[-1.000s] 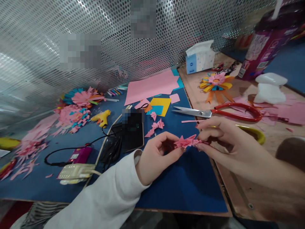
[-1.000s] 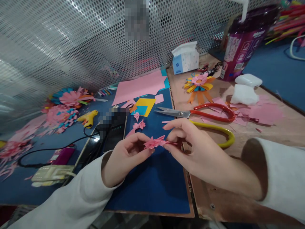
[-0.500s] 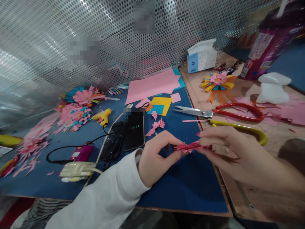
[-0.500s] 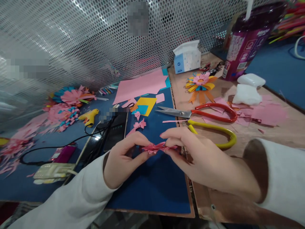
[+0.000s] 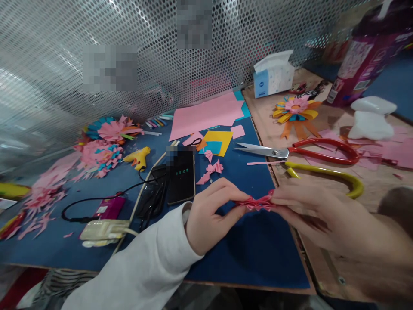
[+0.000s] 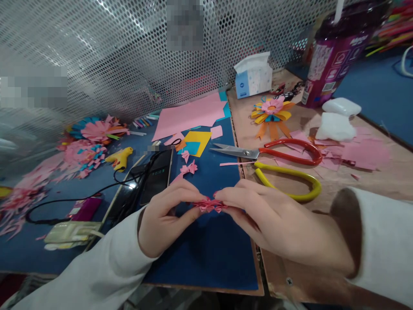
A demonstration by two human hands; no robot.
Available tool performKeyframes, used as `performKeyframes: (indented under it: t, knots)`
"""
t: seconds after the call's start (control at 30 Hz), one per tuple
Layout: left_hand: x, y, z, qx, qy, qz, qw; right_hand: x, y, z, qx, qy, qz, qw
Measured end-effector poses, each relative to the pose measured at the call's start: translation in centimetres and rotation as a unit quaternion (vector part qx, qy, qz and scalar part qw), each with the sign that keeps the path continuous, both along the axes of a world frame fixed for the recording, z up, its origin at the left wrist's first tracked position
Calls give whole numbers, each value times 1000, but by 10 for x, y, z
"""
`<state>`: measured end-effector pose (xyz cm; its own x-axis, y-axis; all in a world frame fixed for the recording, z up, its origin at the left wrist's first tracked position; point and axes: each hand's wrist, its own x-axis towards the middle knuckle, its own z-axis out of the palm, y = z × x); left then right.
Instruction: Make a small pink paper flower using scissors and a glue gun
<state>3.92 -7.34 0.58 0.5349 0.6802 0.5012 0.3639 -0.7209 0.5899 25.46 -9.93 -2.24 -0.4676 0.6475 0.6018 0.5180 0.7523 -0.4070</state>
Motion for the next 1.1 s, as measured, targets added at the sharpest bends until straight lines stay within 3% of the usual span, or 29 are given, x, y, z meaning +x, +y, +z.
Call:
performKeyframes:
  t: [0.23,0.33,0.6,0.8,1.1]
  knots:
    - [0,0,-1,-31,-23,14,999,-6,5,3,-52,39,-29,997]
    - [1,0,-2,-54,-31,11,998,-8,8,7,-64,28,2,998]
    - [3,-1,-6,-225,-62,58,971,-8,8,10,-156,58,12,986]
    - [5,0,-6,-311,-85,67,944,-10,8,8,-151,65,5,986]
    - [5,0,-8,-326,-84,70,939,-11,8,5,-139,71,-4,988]
